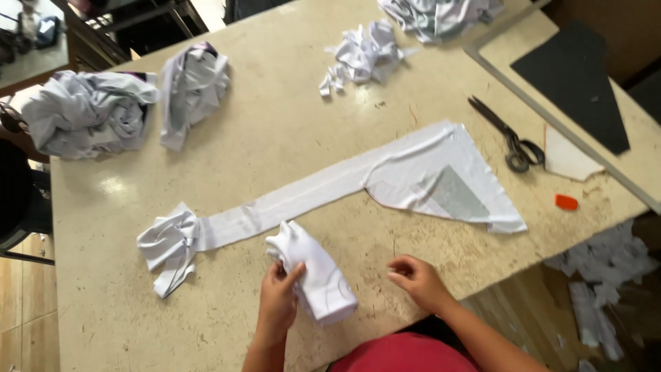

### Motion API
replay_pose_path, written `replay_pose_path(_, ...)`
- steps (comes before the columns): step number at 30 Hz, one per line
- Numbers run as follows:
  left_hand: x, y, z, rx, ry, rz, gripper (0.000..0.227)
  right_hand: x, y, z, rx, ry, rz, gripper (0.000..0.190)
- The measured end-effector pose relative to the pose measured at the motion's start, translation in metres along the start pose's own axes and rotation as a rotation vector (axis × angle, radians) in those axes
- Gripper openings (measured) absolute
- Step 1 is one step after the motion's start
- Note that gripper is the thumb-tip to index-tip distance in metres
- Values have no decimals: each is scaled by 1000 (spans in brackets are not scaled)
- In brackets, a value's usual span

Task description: The person cuts a large piece of white fabric using shears, following a pattern marked on the material. They periodically use a black template to align the fabric and a red marker to trace outlines before continuing to cut the fabric into specific shapes.

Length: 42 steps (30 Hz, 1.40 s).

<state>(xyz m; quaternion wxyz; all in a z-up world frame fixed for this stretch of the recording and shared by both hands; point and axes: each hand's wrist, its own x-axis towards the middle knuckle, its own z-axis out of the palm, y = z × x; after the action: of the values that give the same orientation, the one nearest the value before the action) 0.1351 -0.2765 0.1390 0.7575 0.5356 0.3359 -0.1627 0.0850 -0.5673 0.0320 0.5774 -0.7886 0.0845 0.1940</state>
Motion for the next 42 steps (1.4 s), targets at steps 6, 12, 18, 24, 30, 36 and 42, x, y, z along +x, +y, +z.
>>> replay_pose_path(6, 113, 97, 48, -204, -242, 334, 76, -24, 52, -53, 49, 331, 215, 9)
replay_pose_path(12, 230, 201, 97, -213, -265, 521, 49, -22, 50, -53, 40, 305, 180, 7)
replay_pose_path(18, 286, 58, 104, 833, 503, 965, 55, -15, 74, -66, 117, 271, 165, 5)
replay_pose_path(24, 121, -143, 176, 1144, 15, 1347, 49, -10, 46, -195, 39, 9, -100, 15)
replay_pose_path(30, 50, -225, 219, 1298, 13, 1276, 51, 43, 140, -361, -527, 631, -165, 13)
replay_pose_path(36, 45, -232, 284, 1342, -98, 1396, 67, 67, 158, -452, -867, 749, -423, 67)
replay_pose_path(42, 43, -259, 316, 1568, -347, 1199, 84, 63, 164, -457, -1155, 574, -448, 73)
